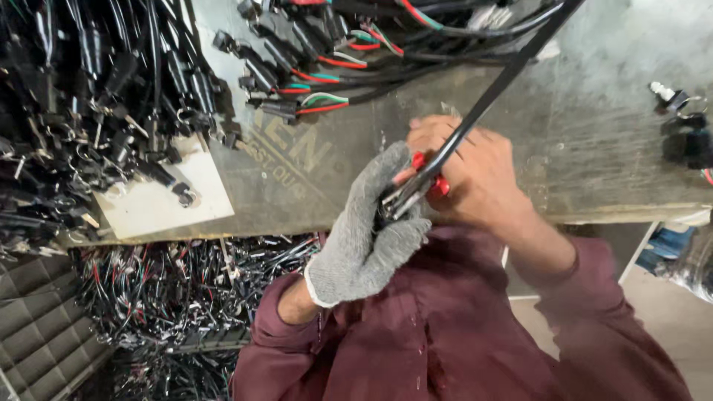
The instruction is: The person holds a black cable with a gloved hand and uses red-handled pliers to strip insulation from the wire ends, pulling off the cut insulation pieces and setting the processed cable on the workbench among piles of similar wire harnesses.
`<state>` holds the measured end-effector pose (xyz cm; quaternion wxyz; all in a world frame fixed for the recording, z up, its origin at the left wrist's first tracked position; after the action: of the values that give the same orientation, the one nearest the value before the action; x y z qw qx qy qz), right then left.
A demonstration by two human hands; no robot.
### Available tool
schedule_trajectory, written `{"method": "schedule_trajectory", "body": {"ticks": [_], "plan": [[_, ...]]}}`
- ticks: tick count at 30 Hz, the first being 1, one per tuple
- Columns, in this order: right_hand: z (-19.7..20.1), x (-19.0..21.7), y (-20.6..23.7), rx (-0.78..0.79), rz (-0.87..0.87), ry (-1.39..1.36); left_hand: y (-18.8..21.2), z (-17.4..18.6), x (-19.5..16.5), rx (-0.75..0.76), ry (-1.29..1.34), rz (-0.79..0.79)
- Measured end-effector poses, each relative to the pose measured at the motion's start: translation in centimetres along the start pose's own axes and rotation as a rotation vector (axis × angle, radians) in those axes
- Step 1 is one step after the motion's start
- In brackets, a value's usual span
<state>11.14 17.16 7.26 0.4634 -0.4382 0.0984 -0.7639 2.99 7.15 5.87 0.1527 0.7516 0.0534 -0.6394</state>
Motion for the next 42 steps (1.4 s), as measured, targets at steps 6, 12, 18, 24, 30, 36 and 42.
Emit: {"method": "schedule_trajectory", "body": {"ticks": [6,12,18,24,30,36,42], "plan": [[-1.3,-2.2,0.7,0.158,-0.009,0.140,-0.1,1.1,-0.1,0.032,-0.228,0.195],[-1.7,-2.2,2.8,0.165,-0.131,-0.047,-0.2,1.8,-1.0,-0.234,-0.345,-0.120],[-2.1,-2.0,4.5,0.145,-0.228,0.034,0.7,1.6,0.0,-0.310,-0.500,-0.297],[-1.3,-1.9,4.9,0.155,-0.288,0.210,1.6,1.1,0.8,-0.287,-0.658,-0.376],[-1.8,-2.1,6.2,0.165,-0.365,0.261,1.6,1.5,1.4,-0.354,-1.059,-0.465],[-2.5,-1.0,6.1,0.127,-0.324,0.029,1.5,1.2,-1.0,-0.305,-1.152,-0.599],[-2.6,-1.2,4.3,-0.012,-0.232,-0.023,0.7,1.8,-2.1,-0.093,-0.321,-0.265]]}}
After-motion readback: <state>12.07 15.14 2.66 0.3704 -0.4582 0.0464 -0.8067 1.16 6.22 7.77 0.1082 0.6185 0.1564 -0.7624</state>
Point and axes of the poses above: each hand's wrist, its own y-axis away from the middle knuckle, its own z-axis out of the back of the hand, x = y × z, the point moved 9 cm from there along -y, towards the middle knuckle, and after that the axes turned 14 degrees about -x, right-handed, at the moved point
